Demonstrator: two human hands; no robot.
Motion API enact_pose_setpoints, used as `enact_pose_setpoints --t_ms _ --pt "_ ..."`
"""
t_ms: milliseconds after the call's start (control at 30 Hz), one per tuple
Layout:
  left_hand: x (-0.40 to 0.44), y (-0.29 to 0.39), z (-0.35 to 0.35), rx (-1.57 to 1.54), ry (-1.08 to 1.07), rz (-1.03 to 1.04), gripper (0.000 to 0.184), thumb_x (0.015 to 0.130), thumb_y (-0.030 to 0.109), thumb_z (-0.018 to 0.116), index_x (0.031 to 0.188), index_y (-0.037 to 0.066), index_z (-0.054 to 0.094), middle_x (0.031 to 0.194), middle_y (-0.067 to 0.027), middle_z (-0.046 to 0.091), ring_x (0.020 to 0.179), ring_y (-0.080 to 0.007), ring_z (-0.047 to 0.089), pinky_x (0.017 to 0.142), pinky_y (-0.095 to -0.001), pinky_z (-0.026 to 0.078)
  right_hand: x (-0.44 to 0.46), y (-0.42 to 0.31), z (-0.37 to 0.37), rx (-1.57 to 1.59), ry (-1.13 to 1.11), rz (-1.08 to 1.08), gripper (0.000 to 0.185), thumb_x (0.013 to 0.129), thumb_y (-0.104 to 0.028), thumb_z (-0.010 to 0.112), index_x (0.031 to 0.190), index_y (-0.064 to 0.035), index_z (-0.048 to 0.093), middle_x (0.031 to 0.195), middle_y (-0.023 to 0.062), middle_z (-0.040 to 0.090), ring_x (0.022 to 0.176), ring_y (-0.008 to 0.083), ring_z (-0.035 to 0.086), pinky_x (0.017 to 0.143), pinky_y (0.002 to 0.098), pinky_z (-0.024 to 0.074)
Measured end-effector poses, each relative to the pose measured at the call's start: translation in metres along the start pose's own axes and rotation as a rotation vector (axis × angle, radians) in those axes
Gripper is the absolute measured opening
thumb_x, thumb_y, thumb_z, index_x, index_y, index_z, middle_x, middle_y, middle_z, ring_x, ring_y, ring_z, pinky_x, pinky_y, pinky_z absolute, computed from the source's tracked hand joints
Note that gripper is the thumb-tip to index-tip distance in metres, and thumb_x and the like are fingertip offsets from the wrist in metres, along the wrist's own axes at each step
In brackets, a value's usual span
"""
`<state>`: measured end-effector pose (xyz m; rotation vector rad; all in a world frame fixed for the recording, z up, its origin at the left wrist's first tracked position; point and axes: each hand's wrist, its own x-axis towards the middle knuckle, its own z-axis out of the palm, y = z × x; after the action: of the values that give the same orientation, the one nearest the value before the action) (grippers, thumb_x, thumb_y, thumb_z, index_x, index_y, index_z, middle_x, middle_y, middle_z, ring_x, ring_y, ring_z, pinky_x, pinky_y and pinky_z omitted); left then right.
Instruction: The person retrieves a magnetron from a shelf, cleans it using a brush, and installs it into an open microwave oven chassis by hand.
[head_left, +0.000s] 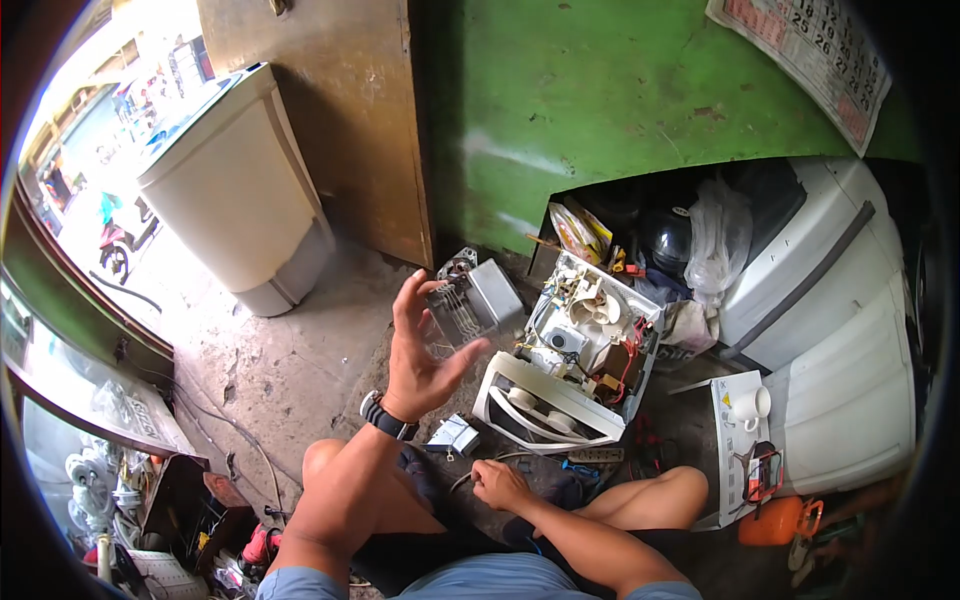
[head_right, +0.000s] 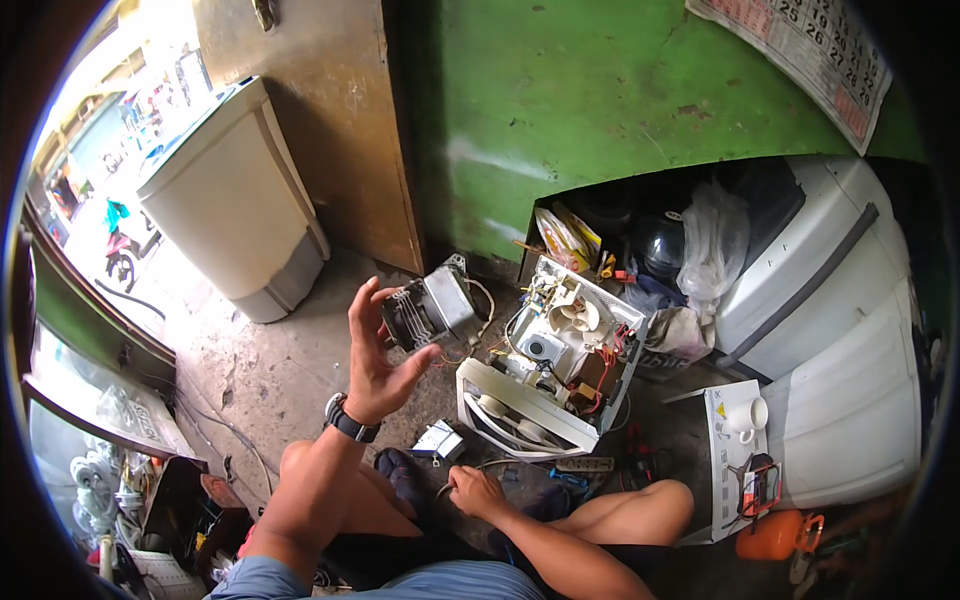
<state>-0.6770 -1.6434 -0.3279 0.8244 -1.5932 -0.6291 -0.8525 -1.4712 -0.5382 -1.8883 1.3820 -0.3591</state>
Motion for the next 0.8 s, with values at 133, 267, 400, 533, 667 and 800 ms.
enact_pose_setpoints --t_ms 133,267,400,533,667,800 --pt "-0.009 0.005 -0.001 0.056 -0.105 0.063 0.114 0.080 0.013 0.094 0.165 0.008 0.017 0.152 -0.0178 0.046 0.136 -0.0260 0.055 0.108 -0.0404 0.052 0.001 0.015 0.007 -0.002 -0.014 0.034 0.022 0.089 -0.022 0.068 0.105 -0.0079 0.068 0.104 0.0161 0.074 0.104 0.0394 0.071 0.090 0.0498 0.0558" --pt "-0.011 0.007 0.005 -0.068 -0.136 0.092 0.117 0.077 0.010 0.095 0.165 0.009 0.017 0.153 -0.0186 0.046 0.137 -0.0286 0.055 0.109 -0.0423 0.052 0.012 -0.004 -0.037 0.182 -0.241 -0.018 0.033 0.091 -0.028 0.072 0.114 -0.0055 0.069 0.110 0.0174 0.075 0.106 0.0384 0.072 0.093 0.0472 0.0559" --pt "-0.011 0.015 0.004 -0.023 -0.179 0.070 0.117 0.075 0.010 0.096 0.164 0.009 0.019 0.152 -0.0178 0.048 0.139 -0.0292 0.055 0.109 -0.0432 0.052 0.012 -0.038 -0.099 0.636 -0.353 -0.046 0.036 0.102 -0.013 0.070 0.136 -0.0048 0.060 0.123 0.0088 0.071 0.104 0.0149 0.069 0.096 0.0324 0.0569" --pt "-0.013 0.014 0.004 0.001 -0.202 0.061 0.118 0.075 0.011 0.097 0.164 0.011 0.020 0.153 -0.0166 0.049 0.140 -0.0287 0.054 0.103 -0.0416 0.055 -0.009 -0.093 -0.200 0.857 -0.250 -0.077 0.042 0.103 -0.014 0.070 0.138 0.0020 0.055 0.123 0.0130 0.070 0.107 0.0186 0.070 0.094 0.0310 0.0571" --pt "-0.014 0.021 0.005 0.034 -0.222 0.048 0.119 0.074 0.014 0.098 0.164 0.012 0.020 0.154 -0.0163 0.049 0.141 -0.0287 0.054 0.101 -0.0412 0.055 -0.001 -0.099 -0.250 0.824 0.385 -0.203 0.034 0.104 -0.016 0.069 0.128 0.0016 0.053 0.109 0.0105 0.068 0.096 0.0154 0.069 0.090 0.0300 0.0574" --pt "-0.018 0.020 0.016 -0.083 -0.285 0.029 0.118 0.073 0.017 0.099 0.163 0.012 0.023 0.154 -0.0160 0.049 0.139 -0.0305 0.055 0.104 -0.0451 0.055 0.011 -0.097 -0.266 0.569 0.459 -0.161 0.059 0.104 -0.032 0.070 0.149 -0.0009 0.046 0.137 0.0141 0.055 0.119 0.0164 0.059 0.100 0.0333 0.0504"
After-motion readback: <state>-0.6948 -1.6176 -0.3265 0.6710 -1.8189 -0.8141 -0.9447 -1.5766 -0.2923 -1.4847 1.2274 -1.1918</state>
